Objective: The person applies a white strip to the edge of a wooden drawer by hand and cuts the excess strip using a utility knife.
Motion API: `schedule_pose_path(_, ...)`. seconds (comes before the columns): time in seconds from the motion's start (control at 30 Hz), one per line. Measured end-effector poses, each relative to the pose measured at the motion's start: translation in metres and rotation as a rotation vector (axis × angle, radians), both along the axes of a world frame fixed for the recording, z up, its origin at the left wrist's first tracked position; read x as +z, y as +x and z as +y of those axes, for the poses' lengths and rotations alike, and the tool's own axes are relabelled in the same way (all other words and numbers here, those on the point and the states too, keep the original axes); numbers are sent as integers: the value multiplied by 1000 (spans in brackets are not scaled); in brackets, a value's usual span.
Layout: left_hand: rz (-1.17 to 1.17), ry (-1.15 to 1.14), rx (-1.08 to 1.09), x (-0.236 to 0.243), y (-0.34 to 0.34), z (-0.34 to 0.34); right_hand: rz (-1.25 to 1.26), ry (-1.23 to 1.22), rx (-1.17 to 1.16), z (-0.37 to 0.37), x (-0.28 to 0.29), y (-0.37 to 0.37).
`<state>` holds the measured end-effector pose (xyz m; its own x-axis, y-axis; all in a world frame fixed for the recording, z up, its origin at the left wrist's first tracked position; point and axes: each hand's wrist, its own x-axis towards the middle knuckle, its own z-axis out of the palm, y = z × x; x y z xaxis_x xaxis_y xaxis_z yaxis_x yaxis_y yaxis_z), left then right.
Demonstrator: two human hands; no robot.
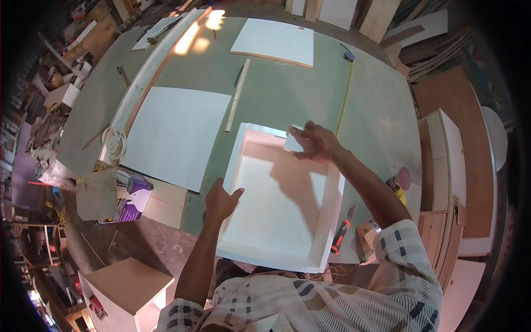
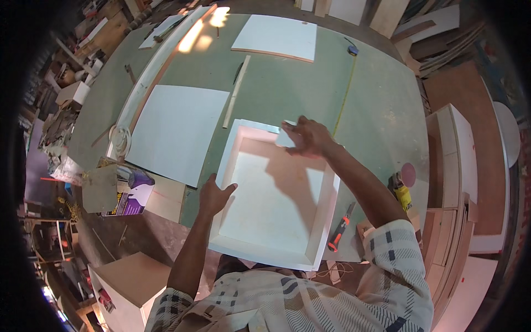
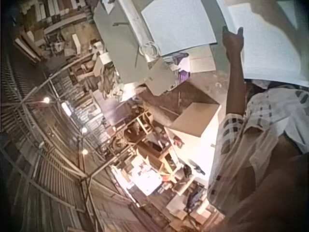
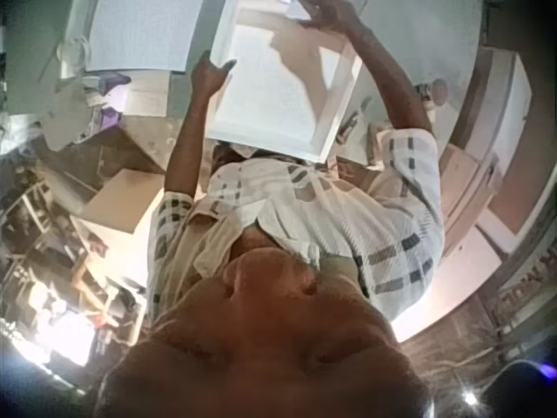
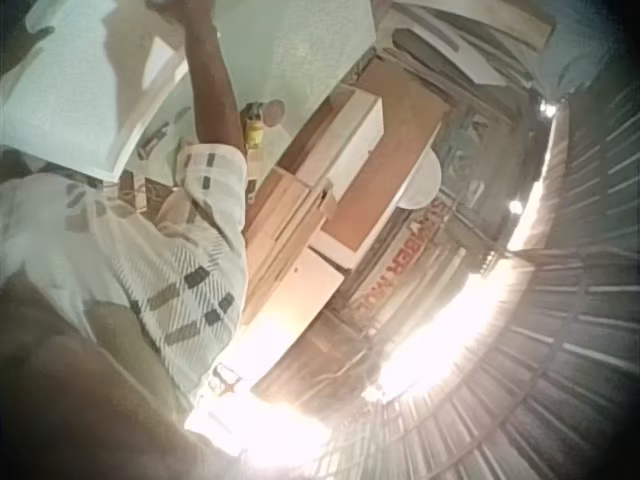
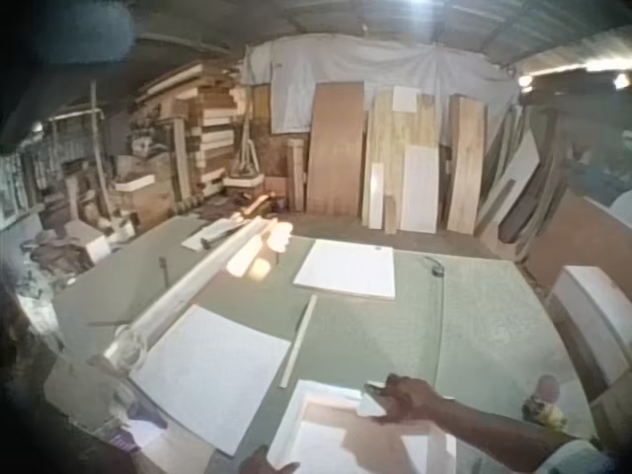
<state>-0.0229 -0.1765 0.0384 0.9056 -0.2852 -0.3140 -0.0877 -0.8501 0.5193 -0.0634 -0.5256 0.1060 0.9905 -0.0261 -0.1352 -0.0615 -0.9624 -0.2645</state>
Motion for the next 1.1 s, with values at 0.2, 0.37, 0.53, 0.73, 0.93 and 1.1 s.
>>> schedule_pose_path(0.2,33,-27,2,1,-1,2,-44,104,84,42,-17,75)
schedule_pose_path(0.37,-44,-23,-33,-12,-3,2,-28,125,165,59,-19,113)
schedule_pose_path(0.53,78,-45,18,-11,5,5,87,120,272,48,-4,110)
schedule_pose_path(0.73,48,-3,50,-10,4,8,160,26,267,5,13,43)
schedule_pose_path(0.93,56,-5,52,-1,-1,-2,200,-37,139,-51,27,-32)
schedule_pose_path(1.1,47,-37,20,-12,2,4,286,-120,13,-83,35,-78)
